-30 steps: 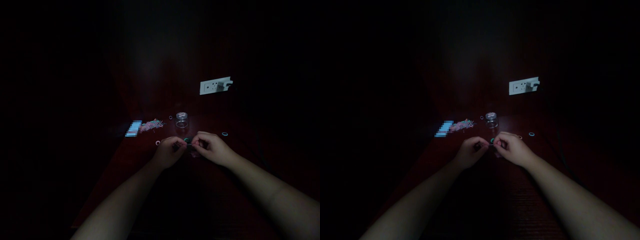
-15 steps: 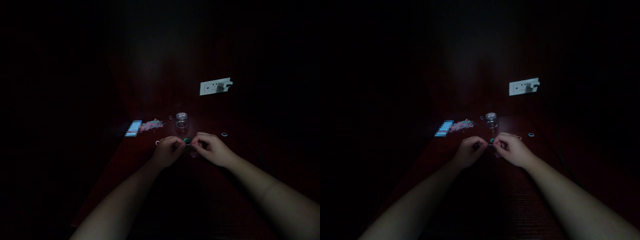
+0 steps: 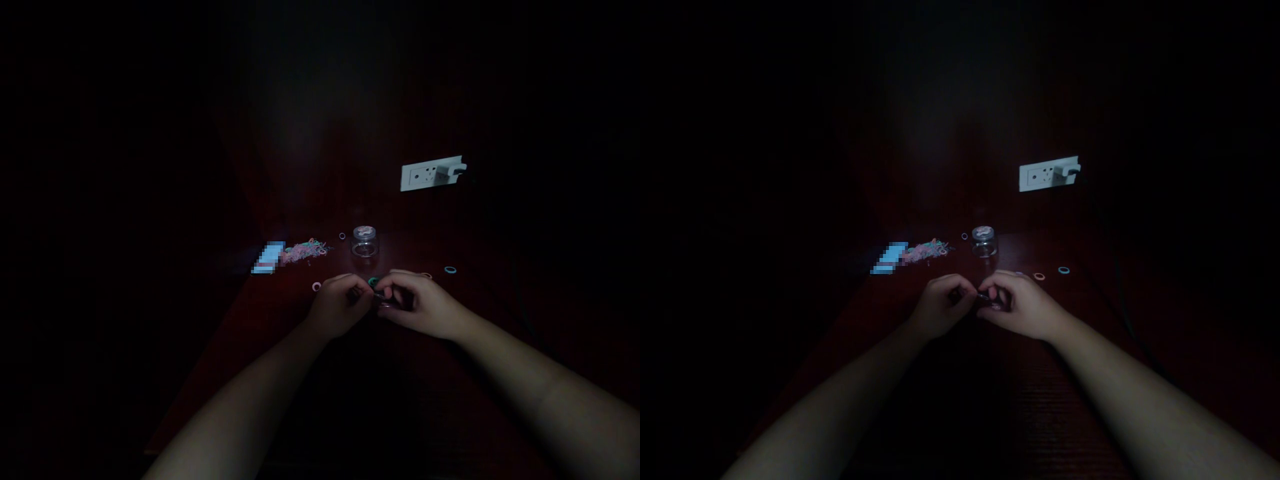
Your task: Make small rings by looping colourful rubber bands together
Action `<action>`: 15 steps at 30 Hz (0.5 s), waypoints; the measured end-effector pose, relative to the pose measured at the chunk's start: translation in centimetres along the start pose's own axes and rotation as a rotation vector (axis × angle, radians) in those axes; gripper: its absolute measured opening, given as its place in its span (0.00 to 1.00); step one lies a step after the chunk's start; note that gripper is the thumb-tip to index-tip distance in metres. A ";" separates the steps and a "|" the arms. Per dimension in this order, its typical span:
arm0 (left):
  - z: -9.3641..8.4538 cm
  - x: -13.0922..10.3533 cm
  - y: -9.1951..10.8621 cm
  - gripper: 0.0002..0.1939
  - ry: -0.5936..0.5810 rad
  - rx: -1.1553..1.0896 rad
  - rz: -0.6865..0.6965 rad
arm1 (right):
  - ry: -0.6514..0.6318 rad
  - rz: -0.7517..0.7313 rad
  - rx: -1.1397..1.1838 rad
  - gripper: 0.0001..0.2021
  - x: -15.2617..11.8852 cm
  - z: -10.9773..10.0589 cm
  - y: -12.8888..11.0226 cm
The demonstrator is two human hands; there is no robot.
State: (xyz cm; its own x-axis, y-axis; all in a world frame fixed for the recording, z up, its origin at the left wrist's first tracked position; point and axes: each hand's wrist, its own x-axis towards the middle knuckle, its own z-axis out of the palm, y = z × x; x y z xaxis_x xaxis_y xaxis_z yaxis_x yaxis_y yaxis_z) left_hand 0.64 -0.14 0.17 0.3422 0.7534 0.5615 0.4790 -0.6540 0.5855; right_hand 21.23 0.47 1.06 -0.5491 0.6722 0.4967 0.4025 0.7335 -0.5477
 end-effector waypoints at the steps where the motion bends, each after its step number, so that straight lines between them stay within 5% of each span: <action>1: 0.0 0.0 0.1 0.05 -0.005 0.000 -0.002 | 0.000 -0.002 0.002 0.06 0.0 0.1 0.0; 15: 0.2 -0.2 0.0 0.04 -0.019 -0.018 -0.015 | -0.010 0.082 0.041 0.08 0.0 0.0 0.5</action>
State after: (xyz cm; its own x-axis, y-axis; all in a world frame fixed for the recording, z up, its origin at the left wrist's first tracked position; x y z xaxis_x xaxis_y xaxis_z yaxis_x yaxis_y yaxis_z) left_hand 0.70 -0.23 -0.05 0.3509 0.7640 0.5414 0.4697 -0.6438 0.6041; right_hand 21.41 0.80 0.75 -0.5230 0.7284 0.4426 0.4163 0.6714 -0.6131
